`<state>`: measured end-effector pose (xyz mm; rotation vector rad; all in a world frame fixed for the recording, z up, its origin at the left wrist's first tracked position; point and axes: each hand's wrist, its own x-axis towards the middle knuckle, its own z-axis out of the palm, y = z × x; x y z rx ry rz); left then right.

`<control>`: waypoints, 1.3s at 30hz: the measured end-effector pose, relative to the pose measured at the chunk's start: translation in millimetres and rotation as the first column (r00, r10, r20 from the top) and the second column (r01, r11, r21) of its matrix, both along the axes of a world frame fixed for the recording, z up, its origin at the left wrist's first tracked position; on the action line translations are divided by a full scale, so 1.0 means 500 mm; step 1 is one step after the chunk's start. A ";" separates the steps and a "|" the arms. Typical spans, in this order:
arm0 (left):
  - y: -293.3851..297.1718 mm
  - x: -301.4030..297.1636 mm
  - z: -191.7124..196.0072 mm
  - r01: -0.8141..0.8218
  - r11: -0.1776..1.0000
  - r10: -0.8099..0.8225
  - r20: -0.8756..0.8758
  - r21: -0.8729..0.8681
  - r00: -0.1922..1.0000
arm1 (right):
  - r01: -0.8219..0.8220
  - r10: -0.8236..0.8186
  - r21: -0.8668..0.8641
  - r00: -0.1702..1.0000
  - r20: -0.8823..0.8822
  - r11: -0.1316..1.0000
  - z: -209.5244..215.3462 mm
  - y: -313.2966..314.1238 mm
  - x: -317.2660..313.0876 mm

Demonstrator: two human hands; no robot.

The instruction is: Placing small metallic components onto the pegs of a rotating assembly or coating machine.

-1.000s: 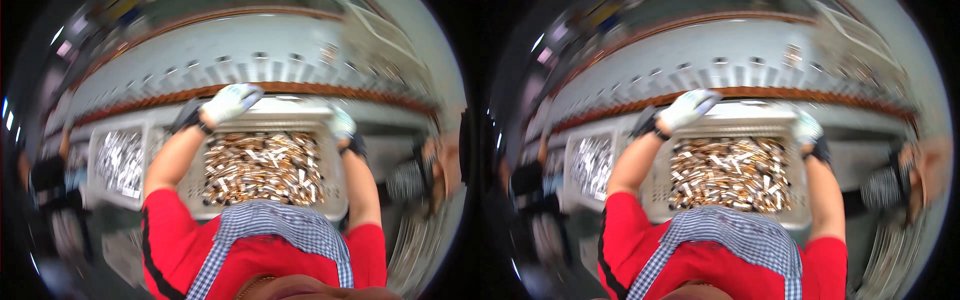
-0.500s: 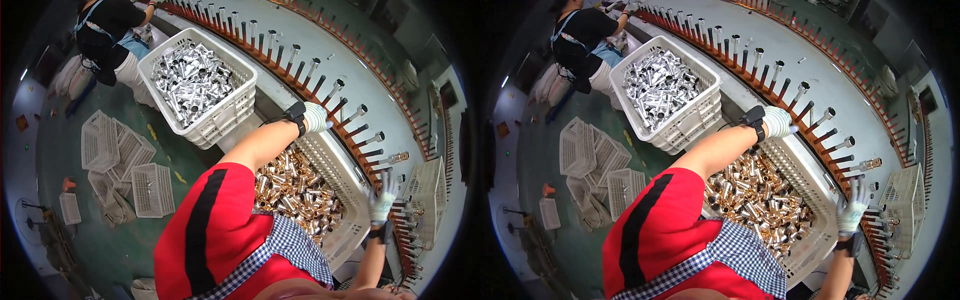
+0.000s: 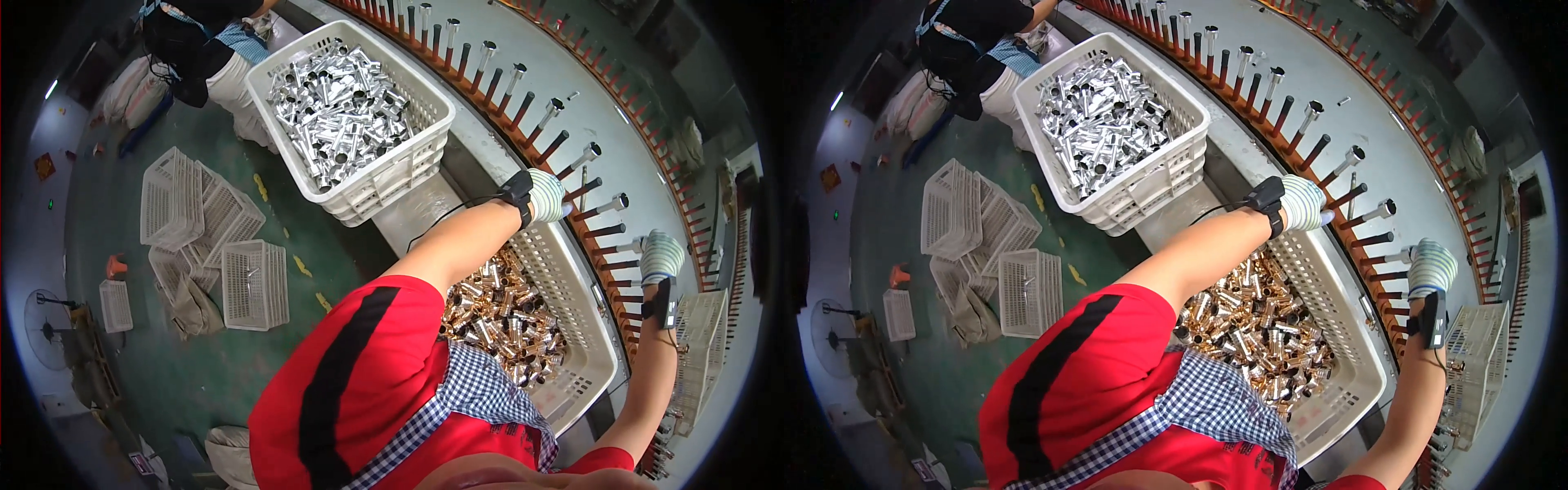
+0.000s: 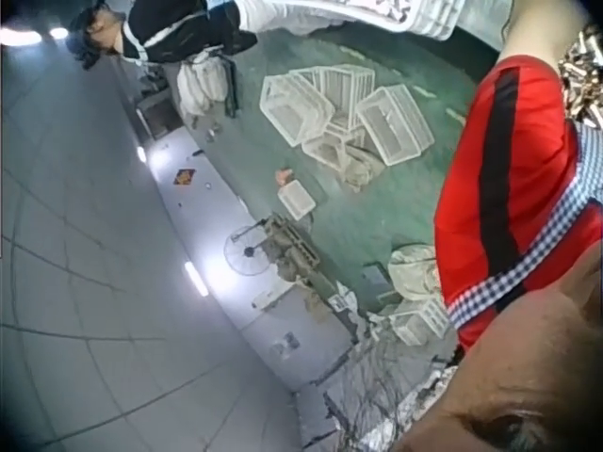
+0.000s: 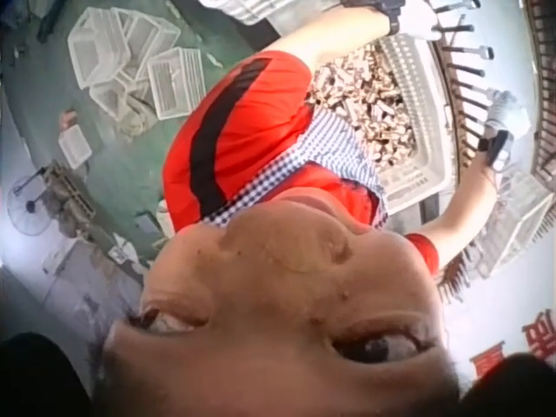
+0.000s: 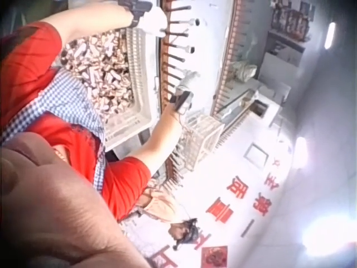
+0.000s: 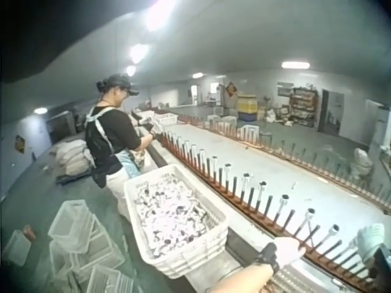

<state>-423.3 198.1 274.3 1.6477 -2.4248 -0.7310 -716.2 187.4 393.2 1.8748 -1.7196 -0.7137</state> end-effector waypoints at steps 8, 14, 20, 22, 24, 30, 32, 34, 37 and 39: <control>0.010 0.012 -0.002 -0.045 0.992 0.045 -0.005 -0.116 0.999 | -0.032 0.035 -0.323 0.999 0.005 0.946 0.096 0.131 -0.160; 0.007 0.017 0.005 -0.032 0.996 0.028 -0.051 -0.086 0.998 | 0.306 -0.310 0.050 0.935 0.174 0.951 0.068 0.104 -0.251; 0.013 0.023 0.014 -0.041 0.994 0.032 -0.083 -0.104 0.996 | 0.354 -0.366 0.177 0.930 0.038 0.918 0.071 0.048 -0.162; 0.008 0.027 0.011 -0.062 0.993 0.055 -0.073 -0.098 0.996 | 0.339 -0.352 0.123 0.930 0.108 0.933 0.083 0.055 -0.108; 0.003 0.024 -0.009 -0.075 0.990 0.066 -0.076 -0.117 0.995 | 0.315 -0.320 0.058 0.936 0.145 0.947 0.076 0.078 -0.058; 0.015 0.050 0.035 -0.095 0.994 0.092 -0.060 -0.047 0.994 | 0.321 -0.242 -0.064 0.817 0.523 0.945 0.069 0.091 -0.045; 0.014 0.061 0.021 -0.109 0.993 0.107 -0.058 -0.038 0.993 | 0.304 -0.194 -0.002 0.614 0.765 0.953 0.046 0.107 -0.053; 0.012 0.063 0.022 -0.115 0.991 0.110 -0.081 -0.067 0.991 | 0.333 -0.159 0.036 0.349 0.924 0.942 -0.016 0.144 -0.110; -0.009 0.021 0.006 -0.147 0.983 0.135 -0.111 -0.113 0.985 | -0.030 0.103 -0.109 0.627 0.772 0.994 -0.105 0.243 -0.164; -0.002 0.021 0.056 -0.059 0.994 0.047 -0.128 -0.092 0.991 | 0.082 -0.044 0.010 0.427 0.903 0.997 -0.080 0.343 -0.058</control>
